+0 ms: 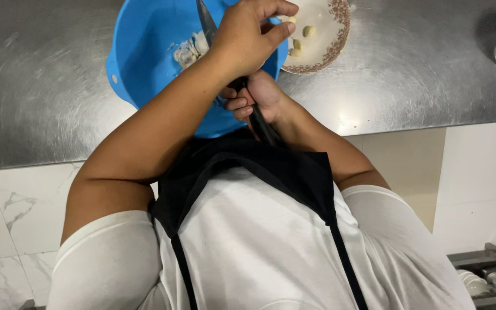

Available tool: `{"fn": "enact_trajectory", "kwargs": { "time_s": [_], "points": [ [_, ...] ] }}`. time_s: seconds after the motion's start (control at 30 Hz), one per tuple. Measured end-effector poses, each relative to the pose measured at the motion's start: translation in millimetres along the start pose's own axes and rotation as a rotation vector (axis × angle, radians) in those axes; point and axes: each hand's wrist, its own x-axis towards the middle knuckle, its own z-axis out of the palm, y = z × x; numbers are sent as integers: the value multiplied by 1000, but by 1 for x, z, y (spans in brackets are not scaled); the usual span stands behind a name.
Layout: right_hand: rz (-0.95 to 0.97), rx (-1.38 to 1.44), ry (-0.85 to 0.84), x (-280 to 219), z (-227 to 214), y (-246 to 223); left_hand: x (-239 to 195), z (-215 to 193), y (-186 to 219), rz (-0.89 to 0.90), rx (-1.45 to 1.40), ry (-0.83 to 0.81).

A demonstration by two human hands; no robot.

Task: The person uses a knife to peel garlic cloves over a blue bowl. The person repeatedly cuts and scrapes the skin off each clove, placing the peeled cloves into a nearby plate while the skins fall into the bowl.

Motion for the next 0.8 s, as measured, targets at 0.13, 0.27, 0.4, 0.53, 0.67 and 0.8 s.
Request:
{"fn": "enact_trajectory", "kwargs": {
  "time_s": [0.13, 0.27, 0.4, 0.53, 0.67, 0.8],
  "points": [
    [-6, 49, -49, -7, 10, -4, 1, -11, -14, 40, 128, 135],
    [-25, 156, -133, -12, 12, -12, -31, -41, -30, -35, 48, 350],
    [-70, 109, -218, -10, 5, -14, -66, -51, -46, 41, 151, 420],
    [-37, 59, -213, -9, 0, -13, -87, -52, -71, -230, 248, 281],
    [-74, -63, -230, -19, 3, -18, -96, -79, -106, -9, 748, 307],
    [-146, -236, -22, -28, 8, -25, -100, -86, -127, -118, 772, 215]
  ]
}}
